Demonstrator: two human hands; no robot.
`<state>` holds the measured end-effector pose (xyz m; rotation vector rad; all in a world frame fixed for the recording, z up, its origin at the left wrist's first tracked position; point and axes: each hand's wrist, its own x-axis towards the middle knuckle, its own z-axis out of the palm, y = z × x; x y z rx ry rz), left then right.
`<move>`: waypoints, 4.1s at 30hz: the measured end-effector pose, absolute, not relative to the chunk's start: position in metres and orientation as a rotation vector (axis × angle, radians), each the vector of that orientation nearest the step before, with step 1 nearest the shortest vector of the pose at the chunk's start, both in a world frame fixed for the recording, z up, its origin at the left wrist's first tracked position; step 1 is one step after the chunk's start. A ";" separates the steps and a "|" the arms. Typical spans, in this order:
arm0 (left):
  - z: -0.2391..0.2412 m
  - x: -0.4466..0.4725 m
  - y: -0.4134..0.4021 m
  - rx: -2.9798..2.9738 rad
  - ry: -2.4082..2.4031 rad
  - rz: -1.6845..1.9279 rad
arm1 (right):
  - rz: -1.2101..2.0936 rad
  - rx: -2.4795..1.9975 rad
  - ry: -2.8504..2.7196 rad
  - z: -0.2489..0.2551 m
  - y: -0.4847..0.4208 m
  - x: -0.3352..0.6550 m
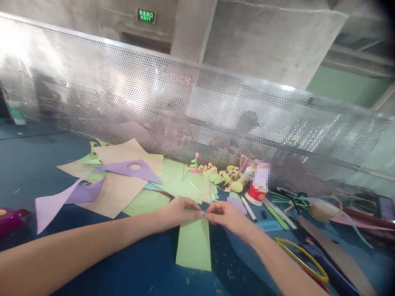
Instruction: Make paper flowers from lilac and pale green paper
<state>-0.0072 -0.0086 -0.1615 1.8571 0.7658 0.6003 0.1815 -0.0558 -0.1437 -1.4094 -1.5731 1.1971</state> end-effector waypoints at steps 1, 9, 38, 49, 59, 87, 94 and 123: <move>-0.161 -0.007 -0.009 1.856 0.767 0.598 | 1.197 -1.404 -1.577 -0.143 -0.056 0.181; -0.162 -0.007 -0.008 1.838 0.782 0.603 | 1.219 -1.406 -1.628 -0.141 -0.058 0.181; -0.158 -0.009 -0.010 1.831 0.656 0.600 | 1.146 -1.433 -1.658 -0.139 -0.062 0.178; -0.155 -0.005 -0.006 1.796 0.592 0.584 | 1.053 -1.512 -1.705 -0.127 -0.068 0.167; -0.146 -0.007 -0.003 1.676 0.670 0.702 | 1.136 -1.399 -1.694 -0.116 -0.069 0.171; -0.143 -0.008 -0.002 1.703 0.619 0.635 | 0.979 -1.449 -1.691 -0.120 -0.068 0.165; -0.142 -0.009 -0.003 1.704 0.639 0.626 | 0.962 -1.454 -1.714 -0.119 -0.069 0.165; -0.144 -0.008 0.000 1.741 0.628 0.614 | 0.979 -1.461 -1.752 -0.116 -0.073 0.163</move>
